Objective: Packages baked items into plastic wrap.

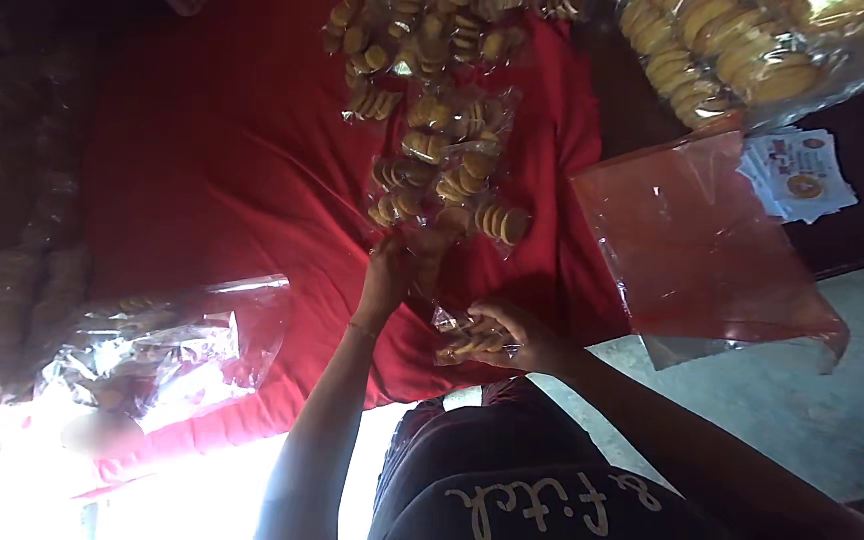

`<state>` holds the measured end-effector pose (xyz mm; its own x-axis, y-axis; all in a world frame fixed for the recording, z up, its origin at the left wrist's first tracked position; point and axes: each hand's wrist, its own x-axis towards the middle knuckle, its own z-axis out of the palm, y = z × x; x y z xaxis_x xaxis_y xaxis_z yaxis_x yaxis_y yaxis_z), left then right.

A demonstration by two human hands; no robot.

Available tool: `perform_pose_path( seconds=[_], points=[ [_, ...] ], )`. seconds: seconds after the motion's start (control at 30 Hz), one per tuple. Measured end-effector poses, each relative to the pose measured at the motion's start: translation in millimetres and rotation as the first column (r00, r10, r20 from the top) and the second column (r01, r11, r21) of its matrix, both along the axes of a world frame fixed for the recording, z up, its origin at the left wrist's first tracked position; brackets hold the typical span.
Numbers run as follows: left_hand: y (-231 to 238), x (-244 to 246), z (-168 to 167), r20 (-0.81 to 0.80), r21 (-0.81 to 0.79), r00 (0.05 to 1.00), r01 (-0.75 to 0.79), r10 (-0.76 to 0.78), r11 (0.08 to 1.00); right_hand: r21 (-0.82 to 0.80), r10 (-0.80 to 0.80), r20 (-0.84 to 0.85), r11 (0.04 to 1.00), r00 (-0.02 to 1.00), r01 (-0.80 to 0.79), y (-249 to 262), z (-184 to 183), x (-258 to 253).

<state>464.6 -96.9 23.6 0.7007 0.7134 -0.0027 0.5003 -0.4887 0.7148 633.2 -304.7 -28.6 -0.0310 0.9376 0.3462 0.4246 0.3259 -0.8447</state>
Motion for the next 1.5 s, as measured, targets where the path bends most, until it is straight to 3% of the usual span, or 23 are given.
perform_pose_path(
  seconds=[0.07, 0.13, 0.27, 0.33, 0.4, 0.47, 0.57, 0.63, 0.67, 0.73, 0.8, 0.87, 0.93, 0.97, 1.03, 1.1, 1.17, 1.2, 1.23, 1.3, 1.33, 1.4, 1.5],
  points=[
    [-16.5, 14.2, 9.9, 0.073, 0.08, 0.953, 0.29, -0.295, 0.954, 0.024, -0.029, 0.042, 0.999, 0.999, 0.028, -3.5, 2.1, 6.8],
    [-39.2, 23.9, 9.8, 0.084, 0.054, 0.878, 0.468, -0.471, 0.882, 0.095, -0.121, 0.148, 0.99, 0.982, 0.108, -11.3, -3.7, 9.3],
    [-58.7, 27.5, -11.2, 0.34, -0.28, 0.843, 0.513, -0.416, 0.811, 0.246, -0.387, 0.247, 0.912, 0.888, 0.329, -24.1, -16.5, 8.4],
    [-54.8, 29.2, -12.7, 0.395, -0.363, 0.824, 0.546, -0.406, 0.755, 0.186, -0.358, 0.237, 0.929, 0.903, 0.32, -25.7, -12.8, 10.7],
    [-48.4, 32.9, -6.7, 0.351, -0.433, 0.82, 0.57, -0.452, 0.698, 0.058, -0.241, 0.143, 0.97, 0.96, 0.235, -22.5, -7.3, 10.7],
    [-41.8, 38.3, 0.5, 0.275, -0.42, 0.844, 0.537, -0.461, 0.732, -0.027, -0.202, 0.056, 0.979, 0.978, 0.204, -14.4, -3.5, 10.1],
    [-39.8, 60.0, 6.5, 0.25, -0.171, 0.926, 0.328, -0.281, 0.929, -0.037, -0.263, 0.012, 0.964, 0.965, 0.263, -8.2, -2.4, 15.9],
    [-36.7, 85.1, 14.5, 0.1, -0.006, 0.968, 0.231, -0.229, 0.973, 0.038, -0.278, 0.089, 0.961, 0.957, 0.275, -12.1, -4.0, 15.8],
    [-37.8, 100.7, 19.7, -0.062, 0.043, 0.967, 0.249, -0.247, 0.967, 0.062, -0.275, 0.144, 0.961, 0.951, 0.268, -15.3, -3.7, 13.8],
    [-50.9, 136.0, 26.0, -0.419, 0.059, 0.874, 0.298, -0.247, 0.953, 0.081, -0.257, 0.233, 0.966, 0.938, 0.245, -20.6, -2.0, 10.3],
    [-59.8, 162.1, 21.1, -0.551, 0.132, 0.808, 0.332, -0.21, 0.934, 0.097, -0.248, 0.291, 0.968, 0.924, 0.23, -22.0, -3.7, 9.9],
    [-56.6, 166.2, 12.9, -0.444, 0.232, 0.875, 0.32, -0.193, 0.919, 0.073, -0.205, 0.273, 0.979, 0.94, 0.193, -22.4, -2.9, 12.4],
    [-41.0, 148.7, 5.7, -0.195, 0.272, 0.955, 0.27, -0.222, 0.924, 0.051, -0.161, 0.205, 0.987, 0.965, 0.154, -23.3, -2.3, 18.2],
    [-31.7, 133.5, 2.6, -0.065, 0.178, 0.973, 0.229, -0.221, 0.957, 0.053, -0.153, 0.173, 0.988, 0.973, 0.146, -24.0, -2.5, 21.2],
    [-18.6, 92.9, -3.2, 0.191, -0.257, 0.979, 0.126, -0.077, 0.958, 0.056, -0.151, 0.144, 0.988, 0.978, 0.145, -22.2, -3.3, 25.9],
    [-21.9, 52.3, -12.1, 0.354, -0.689, 0.896, 0.057, 0.267, 0.722, 0.043, -0.118, 0.103, 0.992, 0.988, 0.115, -16.5, -2.0, 22.5],
    [-26.6, 14.6, -12.4, 0.402, -0.822, 0.84, 0.157, 0.363, 0.548, 0.017, 0.014, 0.02, 1.0, 1.0, -0.014, -4.7, 5.0, 10.4],
    [-27.3, 0.5, -9.2, 0.416, -0.801, 0.851, 0.175, 0.321, 0.573, 0.01, 0.097, -0.012, 0.995, 0.995, -0.097, 3.6, 8.0, 0.7],
    [-27.1, -11.1, -5.8, 0.416, -0.723, 0.879, 0.166, 0.232, 0.67, 0.003, 0.165, -0.037, 0.986, 0.986, -0.165, 12.1, 9.0, -10.0],
    [-23.6, -30.1, -5.0, 0.336, -0.389, 0.942, 0.131, 0.008, 0.912, -0.01, 0.206, -0.038, 0.978, 0.978, -0.206, 28.8, 4.7, -28.6],
    [-20.7, -39.8, -8.7, 0.309, -0.253, 0.95, 0.133, -0.05, 0.958, -0.015, 0.172, -0.007, 0.985, 0.985, -0.172, 35.0, 1.2, -35.2],
    [-12.0, -57.0, -22.0, 0.369, -0.187, 0.926, 0.163, -0.085, 0.969, 0.025, 0.043, 0.108, 0.999, 0.993, -0.045, 45.8, -3.1, -41.6],
    [-1.7, -62.2, -29.2, 0.409, -0.275, 0.907, 0.229, -0.103, 0.934, 0.093, -0.093, 0.284, 0.993, 0.954, 0.069, 48.9, -0.4, -39.1]
  ],
)
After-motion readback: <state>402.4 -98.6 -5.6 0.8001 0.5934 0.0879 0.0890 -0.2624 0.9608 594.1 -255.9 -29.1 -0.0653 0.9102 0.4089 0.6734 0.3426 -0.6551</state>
